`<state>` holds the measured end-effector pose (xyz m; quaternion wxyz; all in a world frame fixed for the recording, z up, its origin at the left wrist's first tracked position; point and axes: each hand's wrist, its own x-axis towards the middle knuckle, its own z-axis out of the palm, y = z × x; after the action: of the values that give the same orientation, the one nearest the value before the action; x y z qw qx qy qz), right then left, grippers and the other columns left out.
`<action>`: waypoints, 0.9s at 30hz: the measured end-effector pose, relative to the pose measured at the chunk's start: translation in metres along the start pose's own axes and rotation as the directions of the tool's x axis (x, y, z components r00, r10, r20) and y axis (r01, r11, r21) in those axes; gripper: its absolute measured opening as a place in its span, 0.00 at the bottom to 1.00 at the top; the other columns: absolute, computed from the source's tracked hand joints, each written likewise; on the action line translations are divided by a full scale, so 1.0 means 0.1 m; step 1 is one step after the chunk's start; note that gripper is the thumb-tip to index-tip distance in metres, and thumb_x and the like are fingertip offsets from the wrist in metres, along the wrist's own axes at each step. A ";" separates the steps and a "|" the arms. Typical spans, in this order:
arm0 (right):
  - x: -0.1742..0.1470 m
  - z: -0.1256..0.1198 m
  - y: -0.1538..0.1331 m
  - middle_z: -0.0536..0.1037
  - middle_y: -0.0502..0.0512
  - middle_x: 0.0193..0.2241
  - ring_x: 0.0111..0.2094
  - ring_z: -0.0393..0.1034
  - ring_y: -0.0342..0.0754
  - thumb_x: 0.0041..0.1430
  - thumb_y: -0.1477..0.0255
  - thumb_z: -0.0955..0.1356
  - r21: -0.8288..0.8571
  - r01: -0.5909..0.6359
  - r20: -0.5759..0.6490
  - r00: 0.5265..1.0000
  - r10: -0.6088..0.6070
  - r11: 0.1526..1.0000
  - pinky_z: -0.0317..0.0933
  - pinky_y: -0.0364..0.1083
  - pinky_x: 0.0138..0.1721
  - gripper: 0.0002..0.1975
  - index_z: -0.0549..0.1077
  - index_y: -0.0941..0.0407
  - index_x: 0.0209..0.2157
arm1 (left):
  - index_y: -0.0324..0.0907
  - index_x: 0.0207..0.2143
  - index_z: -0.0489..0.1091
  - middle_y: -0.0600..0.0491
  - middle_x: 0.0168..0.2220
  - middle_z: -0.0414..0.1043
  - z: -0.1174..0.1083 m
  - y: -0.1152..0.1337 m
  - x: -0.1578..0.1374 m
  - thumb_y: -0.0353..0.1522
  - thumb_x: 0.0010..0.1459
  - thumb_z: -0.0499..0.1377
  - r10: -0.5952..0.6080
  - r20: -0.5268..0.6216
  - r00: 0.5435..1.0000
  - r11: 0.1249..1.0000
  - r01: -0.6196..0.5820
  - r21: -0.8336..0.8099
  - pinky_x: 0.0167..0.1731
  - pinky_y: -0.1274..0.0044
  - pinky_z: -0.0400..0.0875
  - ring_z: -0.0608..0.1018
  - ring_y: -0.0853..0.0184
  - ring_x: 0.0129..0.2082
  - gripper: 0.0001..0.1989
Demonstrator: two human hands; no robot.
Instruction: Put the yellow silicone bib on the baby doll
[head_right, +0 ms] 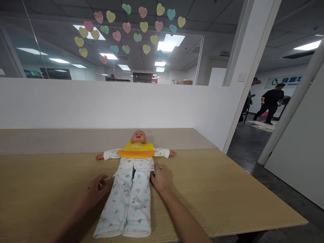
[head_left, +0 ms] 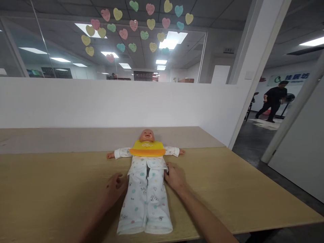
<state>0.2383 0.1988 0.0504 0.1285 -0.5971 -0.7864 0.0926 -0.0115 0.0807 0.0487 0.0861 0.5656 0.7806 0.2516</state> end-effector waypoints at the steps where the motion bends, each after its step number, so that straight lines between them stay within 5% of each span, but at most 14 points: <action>1: 0.00 0.00 -0.01 0.75 0.61 0.46 0.45 0.70 0.53 0.63 0.66 0.59 -0.010 -0.006 0.006 1.000 0.006 1.000 0.57 0.46 0.40 0.21 0.60 0.56 0.56 | 0.39 0.49 0.65 0.47 0.43 0.72 0.02 0.02 0.11 0.38 0.56 0.51 0.021 0.028 0.999 1.000 -0.021 0.019 0.40 0.73 0.68 0.75 0.61 0.41 0.20; 11: 0.01 0.00 -0.10 0.72 0.64 0.49 0.45 0.70 0.55 0.60 0.68 0.61 -0.049 -0.065 0.008 0.998 0.066 0.997 0.60 0.49 0.41 0.24 0.56 0.58 0.57 | 0.42 0.38 0.68 0.45 0.44 0.72 0.15 0.16 0.37 0.41 0.59 0.45 -0.084 0.108 0.991 0.978 0.061 0.200 0.37 0.69 0.66 0.74 0.55 0.44 0.17; 23: 0.01 0.03 -0.17 0.72 0.64 0.47 0.46 0.70 0.57 0.56 0.64 0.61 0.103 -0.120 -0.006 0.993 0.121 0.987 0.62 0.53 0.42 0.21 0.61 0.58 0.49 | 0.37 0.50 0.65 0.38 0.56 0.63 0.13 0.29 0.44 0.35 0.59 0.43 -0.095 0.172 0.981 0.981 0.062 0.186 0.47 0.58 0.64 0.71 0.48 0.51 0.21; 27: 0.01 0.04 -0.19 0.72 0.66 0.47 0.46 0.69 0.60 0.53 0.63 0.63 0.091 -0.124 -0.028 0.992 0.127 0.988 0.63 0.55 0.42 0.22 0.62 0.58 0.49 | 0.38 0.43 0.68 0.36 0.51 0.68 0.14 0.33 0.46 0.35 0.58 0.45 -0.129 0.167 0.978 0.981 0.100 0.169 0.42 0.57 0.67 0.74 0.45 0.47 0.17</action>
<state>0.2197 0.1952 0.0526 0.1622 -0.6405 -0.7400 0.1256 0.0067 0.1354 0.0595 0.1240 0.5448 0.8188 0.1317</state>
